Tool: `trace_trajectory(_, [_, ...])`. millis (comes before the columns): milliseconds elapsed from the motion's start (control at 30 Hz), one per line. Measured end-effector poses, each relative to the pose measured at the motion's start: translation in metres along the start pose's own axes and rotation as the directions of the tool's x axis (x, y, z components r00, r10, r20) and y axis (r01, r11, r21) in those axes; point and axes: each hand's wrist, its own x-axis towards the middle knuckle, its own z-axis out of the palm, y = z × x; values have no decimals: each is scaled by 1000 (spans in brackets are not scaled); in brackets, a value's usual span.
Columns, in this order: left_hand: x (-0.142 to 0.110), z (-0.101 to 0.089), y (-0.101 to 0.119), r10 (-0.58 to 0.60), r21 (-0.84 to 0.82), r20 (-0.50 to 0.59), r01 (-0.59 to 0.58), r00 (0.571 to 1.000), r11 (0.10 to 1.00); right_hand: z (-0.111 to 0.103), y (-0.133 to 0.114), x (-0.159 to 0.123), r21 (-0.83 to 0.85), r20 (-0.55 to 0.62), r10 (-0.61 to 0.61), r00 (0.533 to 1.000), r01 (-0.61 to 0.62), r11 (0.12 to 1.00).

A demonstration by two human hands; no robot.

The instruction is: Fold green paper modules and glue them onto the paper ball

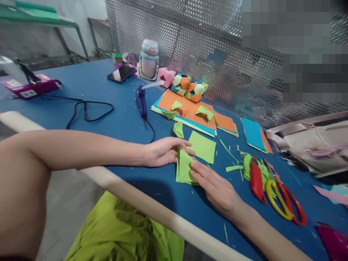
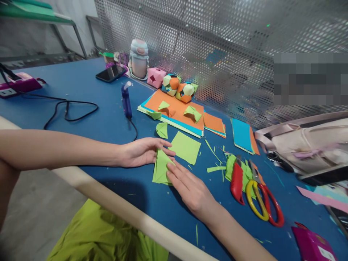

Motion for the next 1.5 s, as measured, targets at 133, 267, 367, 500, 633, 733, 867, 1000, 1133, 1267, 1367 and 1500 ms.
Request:
trace_trajectory(133, [-2,2,-3,30,56,15,-31,999,998,0,0,0,-28,-6,-15,1000,15,999])
trace_trajectory(267, [-5,3,-3,40,60,21,-41,999,997,-1,0,3,-70,-11,-32,999,31,997])
trace_trajectory(367, [-6,3,-2,46,63,36,-48,998,997,-3,-3,7,-135,-22,-70,997,67,989])
trace_trajectory(500, [-8,4,-2,61,65,48,-64,997,996,-8,-10,12,-120,-55,-70,996,63,991])
trace_trajectory(633, [-10,5,-4,98,-5,109,-98,989,995,-9,-16,15,26,-231,229,946,-229,973])
trace_trajectory(733, [-11,6,-5,124,-32,150,-121,981,992,-7,-16,18,139,-208,488,848,-468,873])
trace_trajectory(867, [-11,5,-6,138,-41,199,-132,970,990,-4,-15,21,239,-50,617,785,-591,771])
trace_trajectory(1000, [-13,5,-6,127,-16,154,-126,980,992,-5,-13,21,350,63,712,699,-684,640])
trace_trajectory(1133, [-12,5,-8,169,76,-40,-166,985,983,-7,-12,20,417,93,763,639,-721,553])
trace_trajectory(1267, [-9,5,-11,209,155,-61,-198,976,968,-7,-11,21,431,110,768,631,-727,535])
trace_trajectory(1367, [-9,5,-11,221,194,-72,-204,973,960,-6,-11,22,433,125,773,621,-736,521])
trace_trajectory(1500, [-10,5,-10,239,233,-86,-214,967,949,-7,-12,22,418,111,769,630,-732,539])
